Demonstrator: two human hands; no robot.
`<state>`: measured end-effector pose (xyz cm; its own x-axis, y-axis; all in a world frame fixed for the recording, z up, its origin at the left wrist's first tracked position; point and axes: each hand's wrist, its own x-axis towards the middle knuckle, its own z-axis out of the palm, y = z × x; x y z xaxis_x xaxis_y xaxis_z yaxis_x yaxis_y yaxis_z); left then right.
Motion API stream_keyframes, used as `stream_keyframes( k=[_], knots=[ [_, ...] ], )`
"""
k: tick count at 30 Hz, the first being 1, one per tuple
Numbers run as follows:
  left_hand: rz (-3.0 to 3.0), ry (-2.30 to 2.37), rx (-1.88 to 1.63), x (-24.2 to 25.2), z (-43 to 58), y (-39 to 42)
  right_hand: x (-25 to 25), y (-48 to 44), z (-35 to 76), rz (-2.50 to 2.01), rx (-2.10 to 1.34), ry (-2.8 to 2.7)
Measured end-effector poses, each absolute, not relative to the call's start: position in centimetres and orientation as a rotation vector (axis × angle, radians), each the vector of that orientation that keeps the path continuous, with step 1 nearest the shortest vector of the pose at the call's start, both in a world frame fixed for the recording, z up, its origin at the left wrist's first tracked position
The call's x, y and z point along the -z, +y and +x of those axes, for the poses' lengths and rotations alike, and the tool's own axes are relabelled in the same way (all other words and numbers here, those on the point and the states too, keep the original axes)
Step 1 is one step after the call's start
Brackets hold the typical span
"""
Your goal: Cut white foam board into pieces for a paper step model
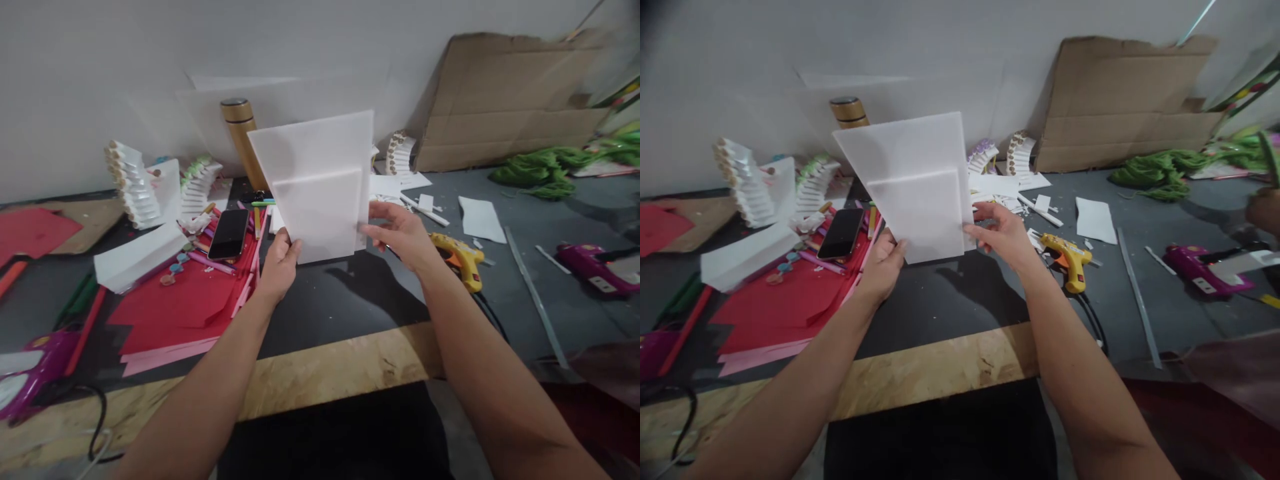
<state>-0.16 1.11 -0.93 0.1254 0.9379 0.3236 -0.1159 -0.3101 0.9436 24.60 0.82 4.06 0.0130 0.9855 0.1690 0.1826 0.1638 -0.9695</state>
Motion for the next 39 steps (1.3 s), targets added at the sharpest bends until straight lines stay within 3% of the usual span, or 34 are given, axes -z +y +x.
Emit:
stream_keyframes(
  k=[5, 14, 22, 39],
  knots=[
    [1.533, 0.935, -1.326, 1.3, 0.0, 0.8, -3.3, 0.8, 24.1, -1.271, -1.096, -1.555],
    [1.240, 0.764, -1.358, 1.4, 1.1, 0.4, -2.3, 1.3, 25.3, -1.355, -0.900, -1.863],
    [1.165, 0.731, -1.360, 0.8, 1.3, 0.2, -2.7, 1.1, 24.9, -1.363, -0.939, -1.859],
    [1.229, 0.928, -1.251, -1.1, 0.9, -1.1, -4.4, -0.1, 24.5, -1.300, -1.762, -1.479]
  ],
)
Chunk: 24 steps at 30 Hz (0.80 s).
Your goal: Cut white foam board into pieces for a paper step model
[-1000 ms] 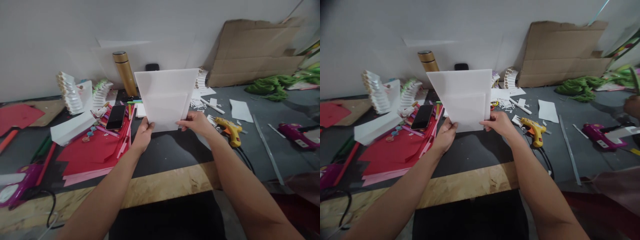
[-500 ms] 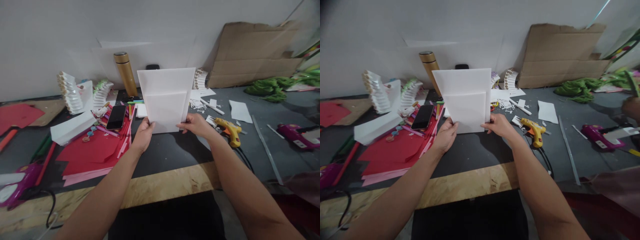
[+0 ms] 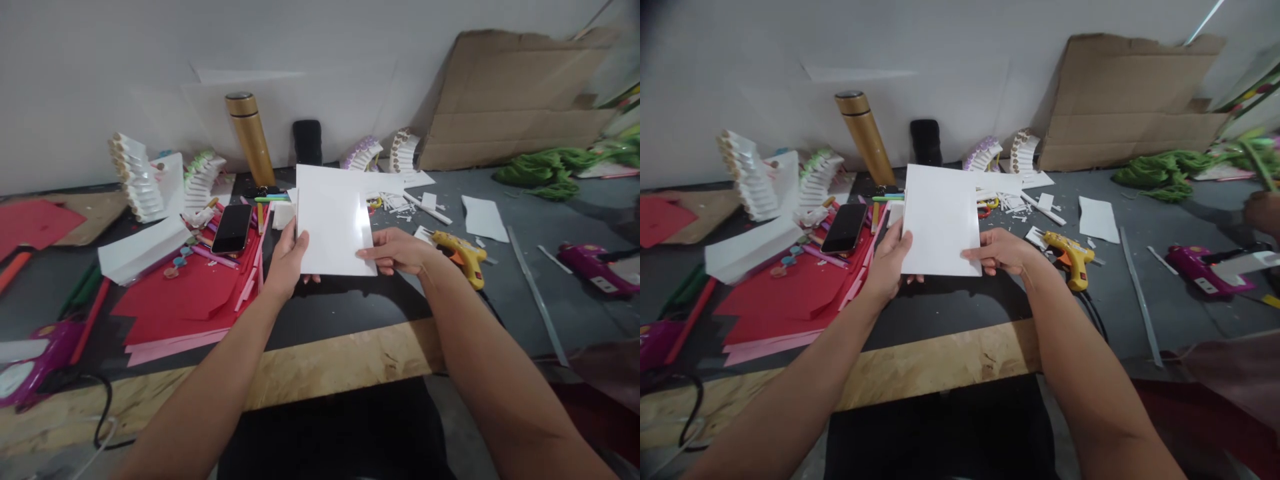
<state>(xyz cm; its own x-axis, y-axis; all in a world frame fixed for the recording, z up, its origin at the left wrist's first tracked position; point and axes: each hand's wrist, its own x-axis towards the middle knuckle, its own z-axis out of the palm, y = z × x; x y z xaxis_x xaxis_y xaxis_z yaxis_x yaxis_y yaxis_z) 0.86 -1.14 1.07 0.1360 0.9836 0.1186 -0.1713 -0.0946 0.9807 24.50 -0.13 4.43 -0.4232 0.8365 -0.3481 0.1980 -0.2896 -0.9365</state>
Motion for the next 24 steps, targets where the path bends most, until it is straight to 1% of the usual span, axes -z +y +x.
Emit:
stream_keyframes(
  k=[6, 16, 21, 24],
  knots=[
    [1.106, 0.964, -1.198, -1.1, 0.8, -1.0, -4.8, -0.3, 24.3, -1.311, -1.814, -1.386],
    [1.130, 0.989, -1.189, -1.6, 0.8, -1.2, -4.9, -0.3, 24.2, -1.294, -1.881, -1.329],
    [1.215, 0.980, -1.193, -1.8, 0.8, -1.4, -4.4, 0.0, 24.6, -1.261, -1.895, -1.344],
    [1.322, 0.968, -1.214, -2.2, 1.1, -2.0, -4.0, 0.4, 25.5, -1.279, -1.819, -1.327]
  ],
)
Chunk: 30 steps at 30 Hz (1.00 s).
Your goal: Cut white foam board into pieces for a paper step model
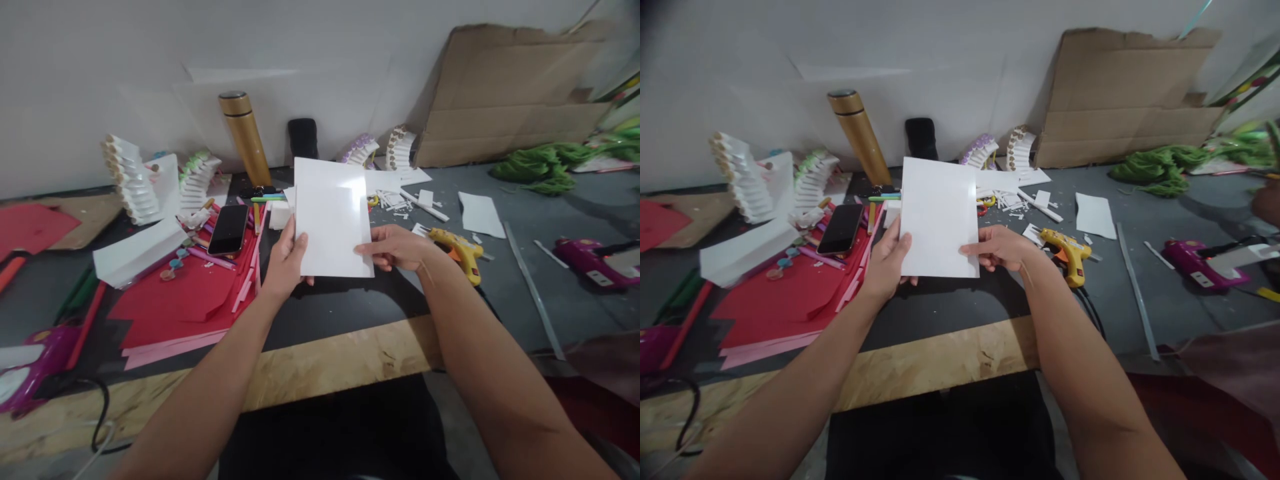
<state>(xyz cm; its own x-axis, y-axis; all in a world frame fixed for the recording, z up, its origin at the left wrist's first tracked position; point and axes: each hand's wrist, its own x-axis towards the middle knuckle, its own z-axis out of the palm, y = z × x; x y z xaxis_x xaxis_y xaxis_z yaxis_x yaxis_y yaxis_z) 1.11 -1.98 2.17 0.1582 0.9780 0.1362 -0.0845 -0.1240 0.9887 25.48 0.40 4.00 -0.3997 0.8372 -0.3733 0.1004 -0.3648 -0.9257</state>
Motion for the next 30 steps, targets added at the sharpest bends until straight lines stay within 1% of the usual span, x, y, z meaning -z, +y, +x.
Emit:
stream_keyframes(
  k=[4, 6, 30],
  knots=[
    [1.413, 0.950, -1.175, -2.6, 1.8, -3.0, -3.8, 1.0, 27.0, -1.207, -1.624, -1.200],
    [1.409, 0.943, -1.150, -2.7, 2.0, -3.4, -3.9, 1.1, 27.5, -1.177, -1.582, -1.172],
    [1.473, 0.929, -1.083, -2.2, 1.8, -3.1, -3.3, 1.2, 27.0, -1.189, -1.583, -1.121]
  ],
)
